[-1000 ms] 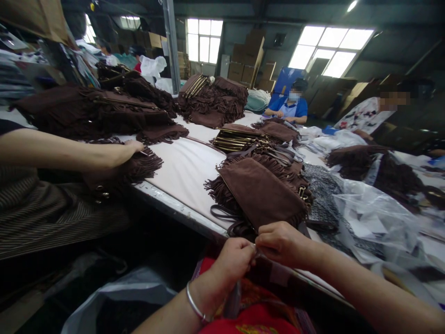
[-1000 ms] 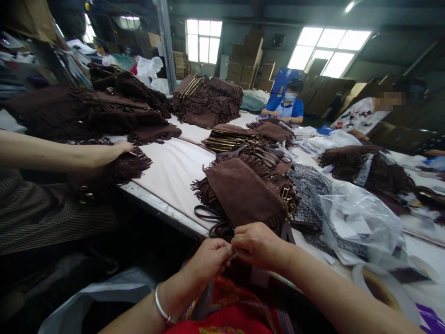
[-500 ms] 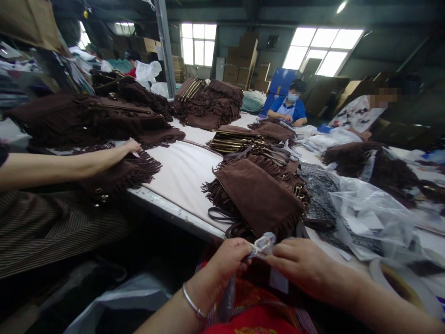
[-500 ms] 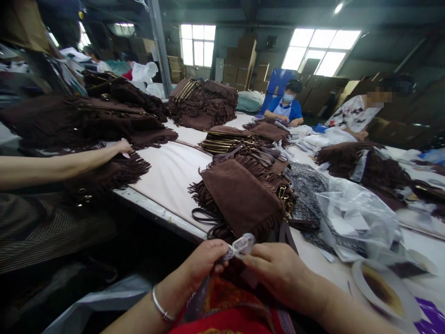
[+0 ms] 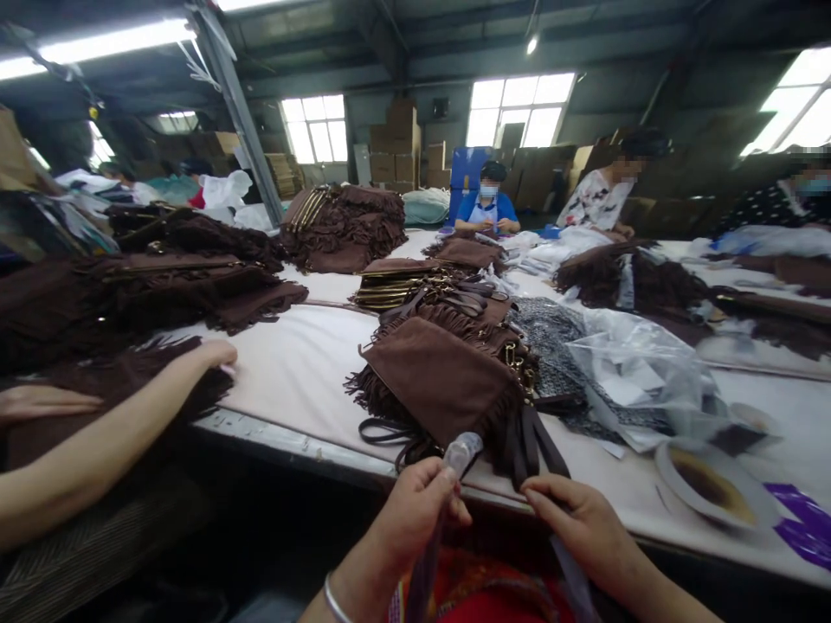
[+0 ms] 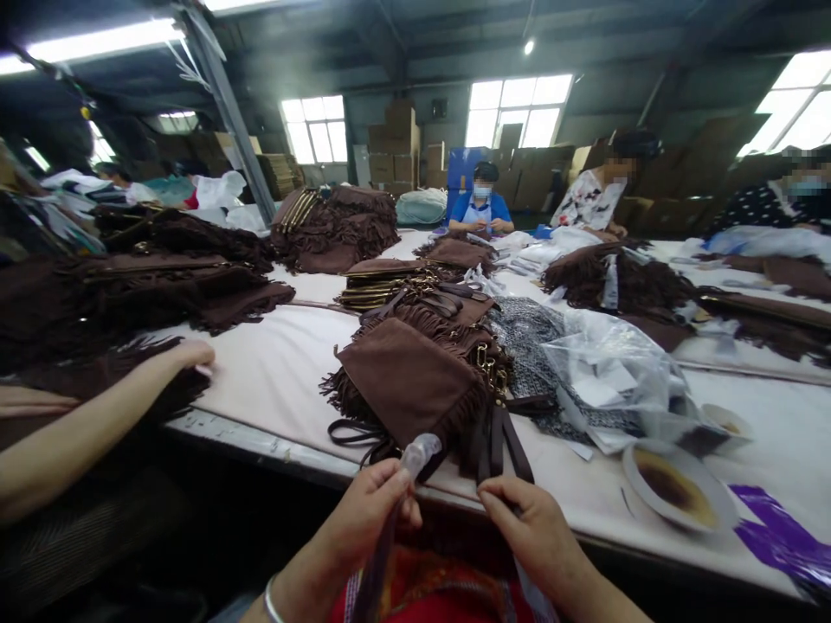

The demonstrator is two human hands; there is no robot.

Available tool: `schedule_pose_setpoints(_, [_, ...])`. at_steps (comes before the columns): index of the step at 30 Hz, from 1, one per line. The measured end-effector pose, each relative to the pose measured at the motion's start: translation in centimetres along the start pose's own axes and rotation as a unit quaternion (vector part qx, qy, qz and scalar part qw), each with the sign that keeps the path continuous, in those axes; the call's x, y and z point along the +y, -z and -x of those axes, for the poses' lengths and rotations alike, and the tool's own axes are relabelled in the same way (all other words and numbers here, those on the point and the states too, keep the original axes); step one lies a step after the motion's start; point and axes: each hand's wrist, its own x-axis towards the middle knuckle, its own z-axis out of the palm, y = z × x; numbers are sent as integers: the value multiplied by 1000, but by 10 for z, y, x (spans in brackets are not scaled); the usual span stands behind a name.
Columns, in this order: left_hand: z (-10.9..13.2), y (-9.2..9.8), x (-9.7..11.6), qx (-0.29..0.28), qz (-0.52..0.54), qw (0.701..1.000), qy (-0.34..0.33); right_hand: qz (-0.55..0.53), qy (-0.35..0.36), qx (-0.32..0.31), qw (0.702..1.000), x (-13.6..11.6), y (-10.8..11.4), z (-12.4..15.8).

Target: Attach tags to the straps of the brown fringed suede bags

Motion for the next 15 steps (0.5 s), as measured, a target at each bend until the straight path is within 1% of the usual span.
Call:
schedule_pose_setpoints(1, [1,-1,6,-12,45,999,6,-11,-13,9,1000,2,3,-1])
schedule_pose_setpoints(3, [1,-2,18,-21,111,993,44,-31,-29,24,999,5,8,-5])
schedule_pose_setpoints(4, [-1,-2,22,-9,132,989,65,-41,-32,31,998,6,10,-7])
schedule_pose_setpoints(7, [-12,-7,33,73,189,973,114,-74,-35,46,996,8,14,-11])
schedule_pose_setpoints(8, [-16,-8,36,91,209,966,125,-85,-34,46,995,9,15,-11])
schedule_pose_setpoints(9, [-20,-9,41,93,225,960,135,-95,-31,45,994,10,15,-10])
schedule_pose_setpoints(10, [-23,-10,47,82,234,958,146,-104,-28,43,993,12,15,-9])
schedule_pose_setpoints(12, [-29,-11,60,59,234,959,150,-121,-27,43,991,18,14,-5])
schedule_pose_setpoints(13, [-32,-12,68,62,232,960,143,-130,-29,41,990,21,13,-2])
schedule_pose_setpoints(15, [-38,-12,81,105,227,961,118,-150,-38,43,987,30,10,3])
